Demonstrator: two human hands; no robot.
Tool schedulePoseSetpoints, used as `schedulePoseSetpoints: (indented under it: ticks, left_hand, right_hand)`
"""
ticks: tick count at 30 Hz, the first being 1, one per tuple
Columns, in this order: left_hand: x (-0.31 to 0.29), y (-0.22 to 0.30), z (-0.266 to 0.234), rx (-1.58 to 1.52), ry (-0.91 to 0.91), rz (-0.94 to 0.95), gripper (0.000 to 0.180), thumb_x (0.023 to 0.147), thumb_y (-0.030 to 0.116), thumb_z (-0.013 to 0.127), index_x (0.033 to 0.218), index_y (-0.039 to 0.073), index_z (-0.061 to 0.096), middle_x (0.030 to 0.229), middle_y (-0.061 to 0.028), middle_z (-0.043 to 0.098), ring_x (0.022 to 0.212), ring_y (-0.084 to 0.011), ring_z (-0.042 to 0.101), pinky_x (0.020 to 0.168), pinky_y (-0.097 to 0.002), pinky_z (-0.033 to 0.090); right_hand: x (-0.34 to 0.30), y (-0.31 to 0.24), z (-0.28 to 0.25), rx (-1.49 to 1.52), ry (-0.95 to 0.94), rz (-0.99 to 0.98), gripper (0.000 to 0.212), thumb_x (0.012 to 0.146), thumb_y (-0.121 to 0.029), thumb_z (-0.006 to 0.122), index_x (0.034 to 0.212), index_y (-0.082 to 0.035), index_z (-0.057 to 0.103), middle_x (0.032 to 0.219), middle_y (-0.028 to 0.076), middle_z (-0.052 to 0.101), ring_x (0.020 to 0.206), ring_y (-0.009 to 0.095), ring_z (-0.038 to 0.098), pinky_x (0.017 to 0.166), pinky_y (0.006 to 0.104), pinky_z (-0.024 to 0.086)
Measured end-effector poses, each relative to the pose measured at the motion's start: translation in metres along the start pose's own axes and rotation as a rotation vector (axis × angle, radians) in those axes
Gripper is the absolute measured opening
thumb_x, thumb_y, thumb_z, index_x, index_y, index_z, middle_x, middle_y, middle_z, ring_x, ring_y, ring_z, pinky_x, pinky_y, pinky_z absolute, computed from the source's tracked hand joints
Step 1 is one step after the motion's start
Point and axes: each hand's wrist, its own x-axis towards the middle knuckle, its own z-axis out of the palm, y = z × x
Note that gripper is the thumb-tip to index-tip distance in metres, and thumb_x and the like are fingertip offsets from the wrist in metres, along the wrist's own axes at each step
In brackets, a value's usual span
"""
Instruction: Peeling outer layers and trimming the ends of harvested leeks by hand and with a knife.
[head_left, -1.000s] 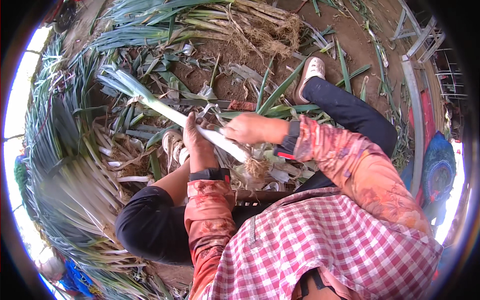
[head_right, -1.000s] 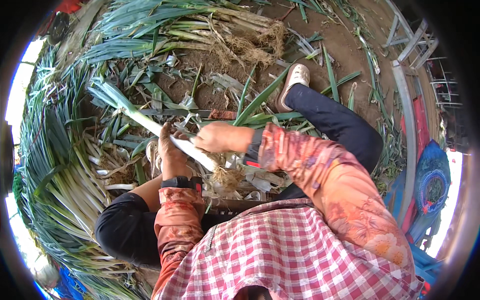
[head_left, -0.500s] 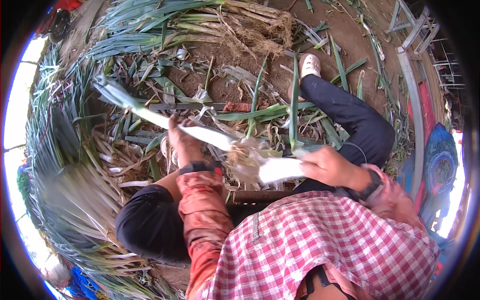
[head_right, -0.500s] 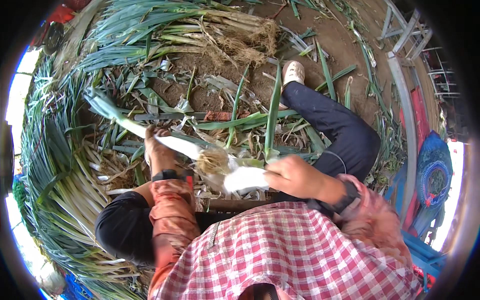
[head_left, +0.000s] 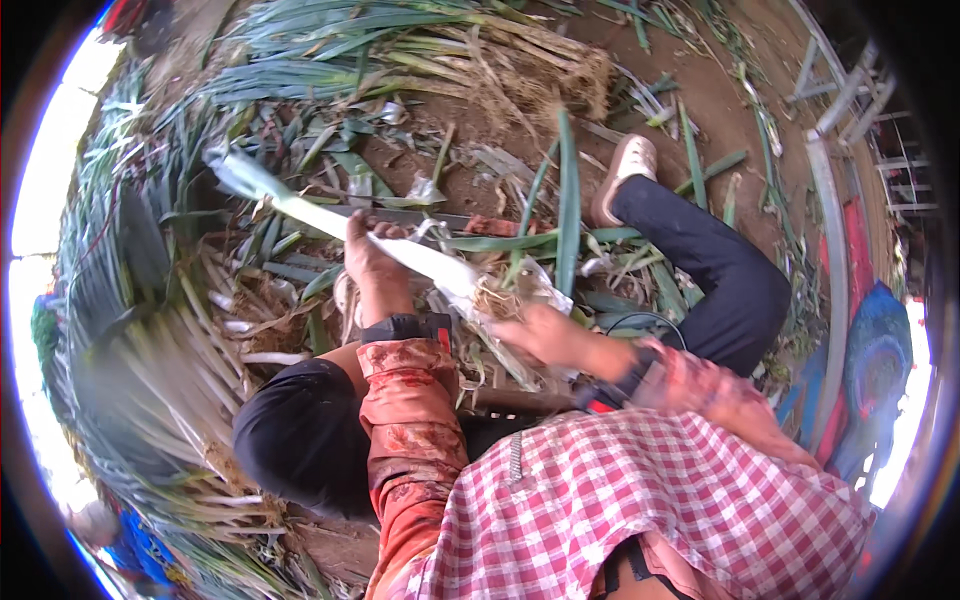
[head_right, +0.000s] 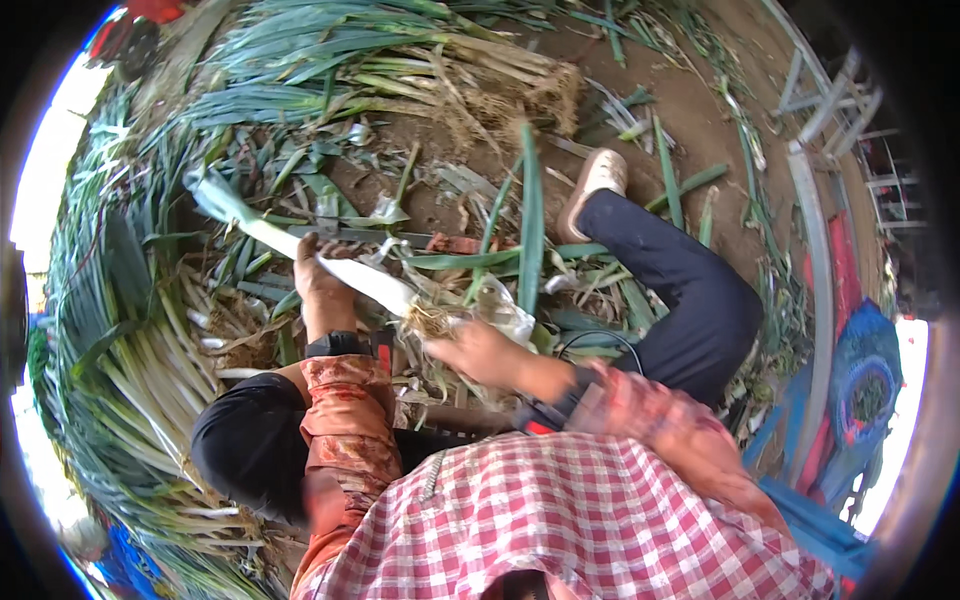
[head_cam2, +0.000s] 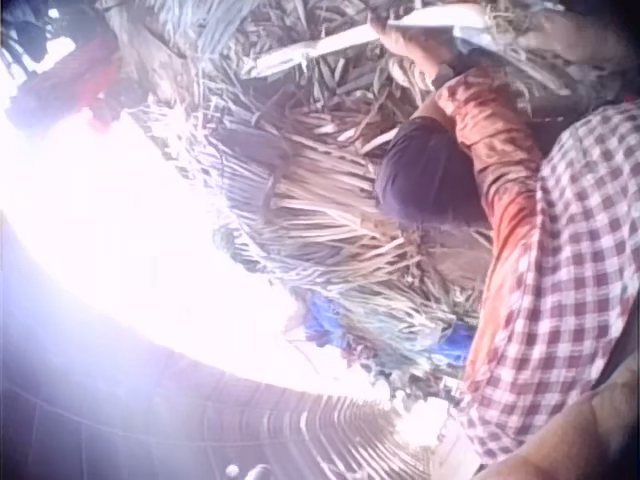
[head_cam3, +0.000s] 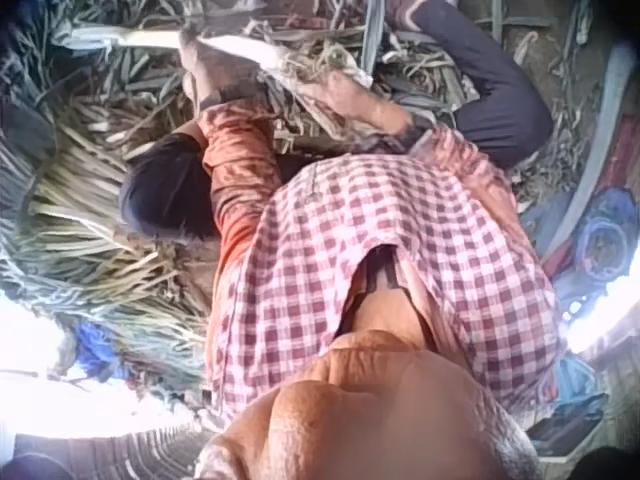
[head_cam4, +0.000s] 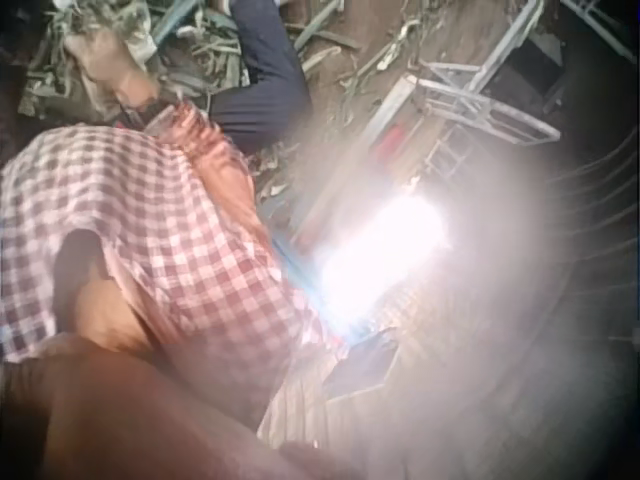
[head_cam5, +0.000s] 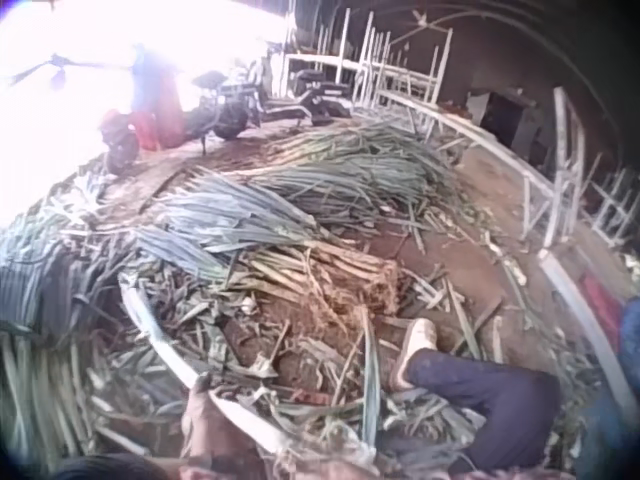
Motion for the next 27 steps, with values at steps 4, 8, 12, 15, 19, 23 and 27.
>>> schedulePoseSetpoints:
  ticks: [4,8,12,15,19,23,27]
  left_hand:
    - [-0.024,-0.015,0.024,0.042,-0.016,-0.005,0.013,0.075,0.013,0.054,0.069,0.008,0.043,0.056,0.0003,0.038,0.044,-0.0107,0.036,0.039,-0.023,0.032]
    - [-0.027,0.001,0.028,0.19,0.001,0.159,0.01,0.076,0.011,0.052,0.072,0.007,0.043,0.057,-0.0005,0.039,0.042,-0.0103,0.038,0.037,-0.023,0.035]
    - [-0.043,-0.015,0.04,0.523,-0.109,0.383,0.013,0.073,0.01,0.053,0.078,0.003,0.043,0.058,-0.0029,0.042,0.042,-0.0127,0.042,0.037,-0.026,0.04]
    - [-0.056,-0.028,0.035,0.622,-0.176,0.428,0.015,0.071,0.01,0.053,0.079,0.003,0.043,0.056,-0.0028,0.044,0.04,-0.0125,0.043,0.036,-0.0252,0.039]
    - [-0.094,-0.055,0.036,0.625,-0.306,0.263,0.018,0.072,0.012,0.054,0.079,0.004,0.04,0.055,-0.0033,0.043,0.036,-0.0121,0.042,0.033,-0.0236,0.038]
    - [-0.119,-0.065,0.031,0.658,-0.439,0.047,0.019,0.074,0.016,0.055,0.075,0.004,0.04,0.052,-0.0039,0.042,0.036,-0.012,0.04,0.034,-0.0238,0.037]
    - [-0.135,-0.067,0.039,0.639,-0.469,-0.092,0.018,0.075,0.016,0.054,0.074,0.004,0.042,0.056,-0.0038,0.042,0.038,-0.0103,0.038,0.034,-0.024,0.035]
  right_hand:
    - [-0.043,-0.012,-0.022,-0.124,0.017,-0.108,0.025,0.083,-0.022,0.047,0.081,0.001,0.056,0.057,0.0,0.049,0.052,0.008,0.041,0.049,0.026,0.036]
    - [-0.086,-0.004,-0.051,-0.264,0.021,0.007,0.023,0.081,-0.02,0.05,0.071,0.0,0.054,0.054,0.004,0.048,0.051,0.011,0.043,0.05,0.0269,0.038]
    - [-0.092,0.043,-0.121,-0.652,0.389,-0.069,0.023,0.08,-0.018,0.052,0.091,0.002,0.052,0.078,0.009,0.055,0.064,0.013,0.051,0.058,0.0273,0.043]
    - [-0.054,0.02,-0.133,-0.35,0.433,-0.275,0.037,0.083,-0.021,0.05,0.111,0.002,0.042,0.094,0.011,0.053,0.074,0.012,0.052,0.057,0.0255,0.044]
    - [0.028,-0.047,-0.109,-0.096,0.308,-0.291,0.044,0.086,-0.024,0.045,0.122,-0.004,0.032,0.095,0.007,0.051,0.064,0.008,0.052,0.046,0.0185,0.043]
    - [0.1,-0.102,-0.088,-0.006,0.251,-0.334,0.058,0.084,-0.041,0.042,0.123,0.0,0.029,0.094,0.014,0.053,0.054,0.01,0.051,0.045,0.0202,0.045]
    - [0.135,-0.102,-0.107,-0.232,0.239,-0.399,0.045,0.084,-0.039,0.045,0.104,0.002,0.047,0.075,0.007,0.053,0.05,0.01,0.047,0.043,0.0212,0.042]
